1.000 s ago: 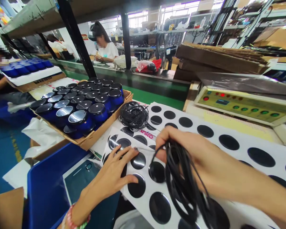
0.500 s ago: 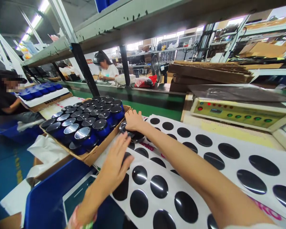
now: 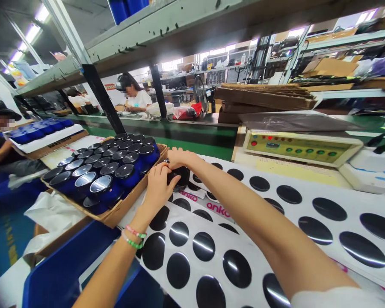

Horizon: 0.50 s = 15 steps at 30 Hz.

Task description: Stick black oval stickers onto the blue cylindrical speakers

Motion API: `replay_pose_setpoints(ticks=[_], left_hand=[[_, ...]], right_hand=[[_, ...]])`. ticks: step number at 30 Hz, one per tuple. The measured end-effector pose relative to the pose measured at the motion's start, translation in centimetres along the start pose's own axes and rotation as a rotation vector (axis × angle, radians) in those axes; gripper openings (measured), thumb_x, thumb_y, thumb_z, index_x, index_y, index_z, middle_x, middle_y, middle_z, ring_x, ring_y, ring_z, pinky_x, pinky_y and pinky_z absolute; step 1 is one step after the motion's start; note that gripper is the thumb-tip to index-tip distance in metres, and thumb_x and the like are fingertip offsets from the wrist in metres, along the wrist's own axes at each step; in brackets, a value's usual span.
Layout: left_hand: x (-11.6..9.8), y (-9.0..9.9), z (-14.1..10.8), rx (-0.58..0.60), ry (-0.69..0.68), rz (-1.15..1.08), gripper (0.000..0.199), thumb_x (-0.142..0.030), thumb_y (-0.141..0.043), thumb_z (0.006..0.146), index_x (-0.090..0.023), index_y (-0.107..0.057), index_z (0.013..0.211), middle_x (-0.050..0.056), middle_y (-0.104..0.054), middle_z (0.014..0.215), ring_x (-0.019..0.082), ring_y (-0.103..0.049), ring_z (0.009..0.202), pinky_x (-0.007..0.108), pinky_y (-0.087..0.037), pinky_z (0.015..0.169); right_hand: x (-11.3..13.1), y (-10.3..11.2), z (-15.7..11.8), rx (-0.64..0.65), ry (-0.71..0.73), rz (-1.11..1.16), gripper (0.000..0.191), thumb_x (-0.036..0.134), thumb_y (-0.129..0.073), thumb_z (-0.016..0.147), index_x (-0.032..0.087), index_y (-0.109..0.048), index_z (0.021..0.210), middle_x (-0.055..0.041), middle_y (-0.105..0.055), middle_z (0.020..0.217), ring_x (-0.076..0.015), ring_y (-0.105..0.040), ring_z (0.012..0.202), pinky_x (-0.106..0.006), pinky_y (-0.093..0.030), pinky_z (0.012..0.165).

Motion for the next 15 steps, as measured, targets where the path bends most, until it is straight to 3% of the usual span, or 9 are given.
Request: replay_pose_setpoints(ticks=[3,5,8,11,13,15], left_hand=[[0.4,-0.2,0.6,-0.032,0.034,-0.009,0.027,-0.025,-0.071,0.075,-0.018,-0.049,0.088,0.01,-0.057,0.109,0.028,-0.051,0.101,0.043,-0.043,0.087],[0.6,-0.2,0.7,-0.053,0.071,-0.011,0.033,-0.023,-0.072,0.073,-0.017,-0.047,0.093,0.01,-0.057,0.102,0.029,-0.051,0.096,0.044,-0.044,0.084],[0.7,-0.2,0.6,-0.047,0.092,-0.012,0.043,-0.023,-0.073,0.071,-0.015,-0.045,0.104,0.009,-0.055,0.099,0.03,-0.051,0.097,0.046,-0.043,0.085],[0.6,-0.4,0.7,0.001,0.061,-0.011,0.036,-0.021,-0.073,0.072,-0.018,-0.048,0.098,0.007,-0.053,0.1,0.029,-0.05,0.098,0.048,-0.041,0.088],[0.9,-0.5,0.8,0.02,0.048,-0.018,0.032,-0.02,-0.073,0.071,-0.018,-0.049,0.092,0.007,-0.052,0.1,0.028,-0.051,0.097,0.046,-0.042,0.088],[1.4,-0.2,1.0,0.012,0.047,-0.04,0.042,-0.021,-0.077,0.068,-0.017,-0.047,0.097,0.008,-0.05,0.102,0.027,-0.05,0.101,0.043,-0.044,0.088]], right_hand=[[0.9,1.2,-1.2,-0.105,-0.047,-0.031,0.044,0.032,-0.06,0.086,0.018,-0.049,0.126,-0.0102,-0.041,0.137,-0.0291,-0.043,0.122,-0.053,-0.038,0.097],[1.3,1.5,-1.8,-0.116,-0.074,-0.009,0.042,0.031,-0.059,0.087,0.018,-0.048,0.126,-0.0104,-0.042,0.136,-0.0274,-0.046,0.118,-0.049,-0.042,0.094],[1.4,1.4,-2.5,-0.046,-0.061,0.071,0.042,0.026,-0.062,0.083,0.015,-0.051,0.121,-0.0142,-0.049,0.126,-0.0244,-0.058,0.1,-0.04,-0.051,0.079],[1.2,2.0,-3.8,0.042,0.07,0.176,0.053,0.024,-0.068,0.072,0.017,-0.053,0.122,-0.0117,-0.056,0.118,-0.0211,-0.063,0.088,-0.031,-0.052,0.072],[-0.3,2.9,-6.2,0.04,0.145,0.258,0.06,0.028,-0.068,0.07,0.023,-0.049,0.127,-0.006,-0.06,0.115,-0.0194,-0.063,0.089,-0.029,-0.051,0.076],[-3.6,3.5,-10.2,-0.048,0.134,0.355,0.063,0.033,-0.065,0.07,0.025,-0.047,0.129,-0.0049,-0.062,0.113,-0.0215,-0.061,0.095,-0.032,-0.048,0.082]])
Point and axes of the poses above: each hand's wrist, its own z-axis towards the middle knuckle, its own y-axis out of the back of the hand, x = y × z, the point moved 10 cm from there along z, towards the middle knuckle
